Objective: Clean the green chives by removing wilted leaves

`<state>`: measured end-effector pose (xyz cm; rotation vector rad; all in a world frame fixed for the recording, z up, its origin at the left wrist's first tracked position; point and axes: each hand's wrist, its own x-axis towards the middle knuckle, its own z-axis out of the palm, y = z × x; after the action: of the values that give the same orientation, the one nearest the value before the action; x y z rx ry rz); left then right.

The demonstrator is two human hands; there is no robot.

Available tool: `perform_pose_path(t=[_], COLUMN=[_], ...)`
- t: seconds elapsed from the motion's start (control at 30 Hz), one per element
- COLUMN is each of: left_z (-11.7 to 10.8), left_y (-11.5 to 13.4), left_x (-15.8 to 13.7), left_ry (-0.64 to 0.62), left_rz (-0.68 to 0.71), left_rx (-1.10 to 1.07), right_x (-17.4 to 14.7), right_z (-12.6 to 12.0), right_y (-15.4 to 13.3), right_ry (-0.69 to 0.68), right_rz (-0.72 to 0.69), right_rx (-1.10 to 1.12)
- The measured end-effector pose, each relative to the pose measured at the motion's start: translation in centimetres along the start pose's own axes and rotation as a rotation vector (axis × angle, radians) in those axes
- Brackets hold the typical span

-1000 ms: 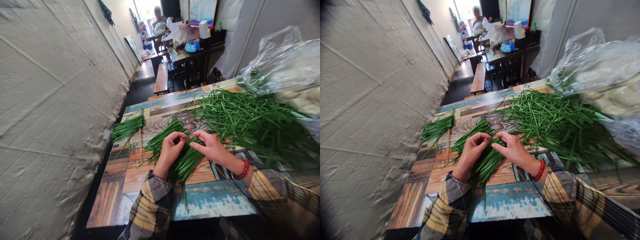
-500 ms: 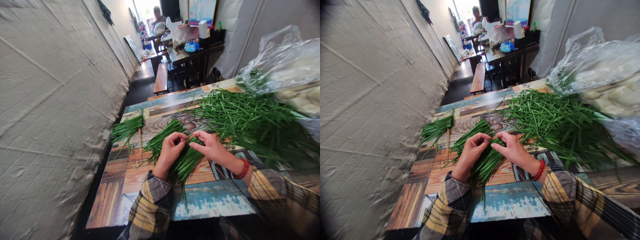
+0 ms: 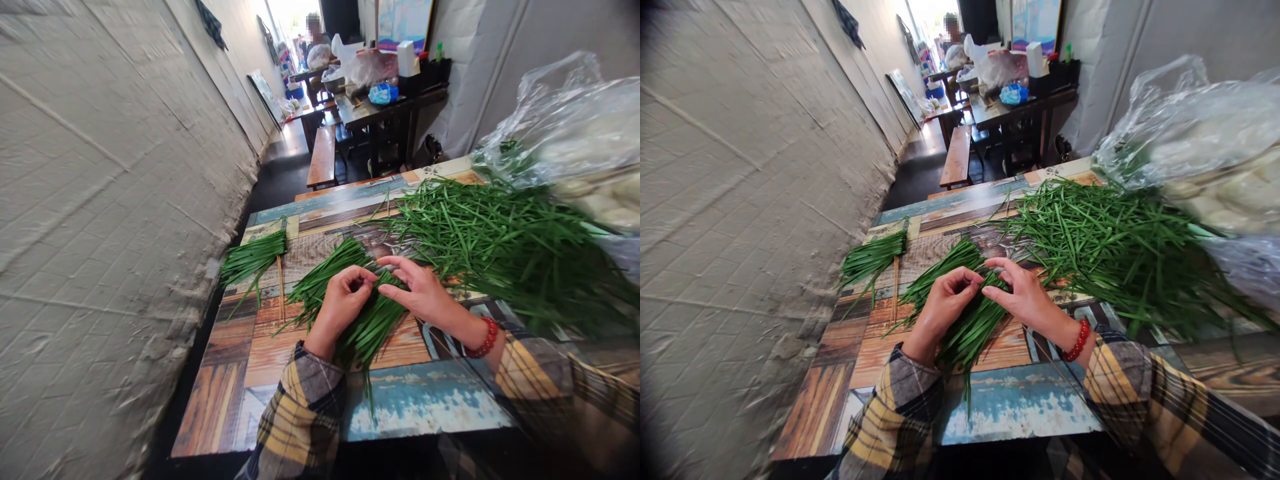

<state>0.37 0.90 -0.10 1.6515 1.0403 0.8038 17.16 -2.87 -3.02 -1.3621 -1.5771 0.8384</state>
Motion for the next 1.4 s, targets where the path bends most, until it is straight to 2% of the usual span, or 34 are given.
perform_pose_path(t=[0.07,0.13,0.23,0.33,0.43,0.53,0.7,0.83,0.93,1.07,1.17,1.27,1.4], left_z=[-0.1,-0.3,-0.8,-1.1,-1.1,-1.0,-0.9,-0.7,-0.7,-0.7,-0.5,-0.3,-0.2], left_y=[0.0,-0.2,-0.8,-1.4,-1.8,-1.8,-1.5,-1.4,-1.4,-1.2,-1.1,-1.1,-1.0], left_x=[0.0,0.2,0.6,0.8,0.7,0.5,0.4,0.4,0.5,0.6,0.7,0.7,0.6], left_ry=[-0.019,0.017,0.178,0.277,0.242,0.188,0.115,0.12,0.151,0.203,0.168,0.104,0.078], left_rz=[0.013,0.033,0.067,0.134,0.175,0.175,0.183,0.188,0.219,0.165,0.078,0.056,0.037], left_rx=[0.026,0.054,0.153,0.38,0.602,0.735,0.827,0.869,0.823,0.583,0.315,0.092,0.066], right_x=[0.0,-0.1,-0.1,-0.1,-0.1,0.0,-0.1,-0.1,-0.1,0.0,-0.1,-0.1,-0.1], right_z=[0.1,0.1,0.2,0.2,0.2,0.2,0.2,0.2,0.2,0.1,-0.1,-0.2,-0.1], right_y=[0.1,0.2,0.1,0.0,0.0,0.0,-0.2,-0.1,-0.1,-0.4,-0.6,-0.6,-0.6], right_ry=[-0.001,-0.003,-0.002,-0.002,-0.003,0.003,0.002,0.009,0.015,0.012,0.001,-0.004,-0.001], right_rz=[-0.015,-0.016,-0.005,0.002,0.004,-0.008,-0.002,-0.022,-0.026,-0.031,-0.034,-0.033,-0.045], right_rx=[0.035,0.055,0.046,0.033,0.033,0.043,0.022,0.02,-0.005,-0.04,-0.076,-0.098,-0.102])
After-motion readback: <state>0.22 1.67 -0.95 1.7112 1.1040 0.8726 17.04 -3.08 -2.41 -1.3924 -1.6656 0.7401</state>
